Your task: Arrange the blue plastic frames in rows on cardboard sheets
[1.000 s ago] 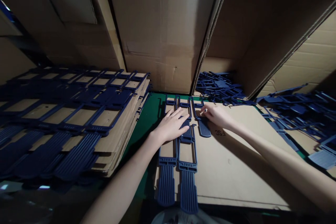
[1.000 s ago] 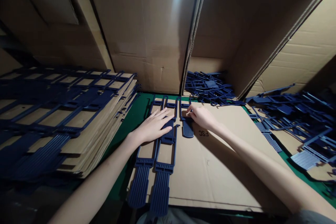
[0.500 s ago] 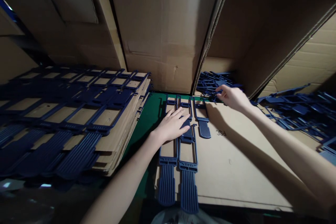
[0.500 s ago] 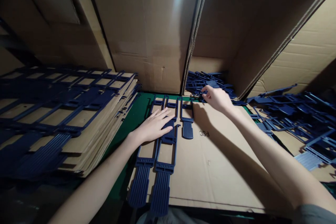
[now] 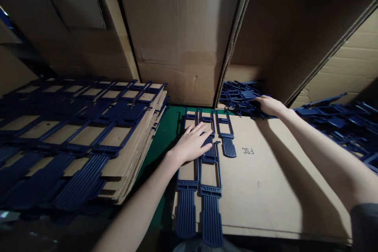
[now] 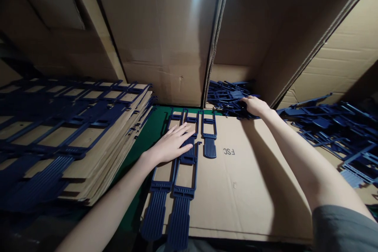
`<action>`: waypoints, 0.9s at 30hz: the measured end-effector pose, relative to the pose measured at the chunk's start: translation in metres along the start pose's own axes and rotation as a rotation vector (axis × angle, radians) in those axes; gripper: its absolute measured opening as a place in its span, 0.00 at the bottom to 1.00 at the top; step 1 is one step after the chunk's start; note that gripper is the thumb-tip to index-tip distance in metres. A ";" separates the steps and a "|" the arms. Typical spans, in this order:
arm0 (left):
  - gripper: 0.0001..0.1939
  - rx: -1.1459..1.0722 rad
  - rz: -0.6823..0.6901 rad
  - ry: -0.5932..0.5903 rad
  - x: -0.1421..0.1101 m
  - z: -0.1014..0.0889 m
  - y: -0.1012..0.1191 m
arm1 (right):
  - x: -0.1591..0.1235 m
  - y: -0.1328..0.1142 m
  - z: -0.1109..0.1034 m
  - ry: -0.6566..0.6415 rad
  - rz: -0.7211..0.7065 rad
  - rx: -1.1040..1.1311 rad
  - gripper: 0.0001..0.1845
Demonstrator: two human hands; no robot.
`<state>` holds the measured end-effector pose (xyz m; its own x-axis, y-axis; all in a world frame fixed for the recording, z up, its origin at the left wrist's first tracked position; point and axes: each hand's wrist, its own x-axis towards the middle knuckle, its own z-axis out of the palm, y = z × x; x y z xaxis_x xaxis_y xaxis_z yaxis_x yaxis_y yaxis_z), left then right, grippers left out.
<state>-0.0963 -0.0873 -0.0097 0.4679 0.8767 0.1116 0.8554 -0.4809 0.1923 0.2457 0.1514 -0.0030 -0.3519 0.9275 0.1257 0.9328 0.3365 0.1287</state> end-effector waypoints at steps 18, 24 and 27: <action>0.26 0.005 -0.010 -0.029 0.000 -0.002 0.001 | -0.035 0.010 -0.013 0.061 -0.131 -0.116 0.12; 0.26 -0.004 -0.004 -0.019 0.000 -0.001 0.001 | -0.048 0.012 -0.031 0.375 0.042 -0.078 0.15; 0.26 -0.011 -0.002 -0.011 0.000 0.000 0.000 | -0.055 0.015 -0.045 0.604 0.150 -0.022 0.16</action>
<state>-0.0963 -0.0869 -0.0102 0.4686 0.8777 0.1001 0.8539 -0.4791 0.2032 0.2754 0.0979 0.0364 -0.2048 0.7067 0.6772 0.9759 0.2007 0.0857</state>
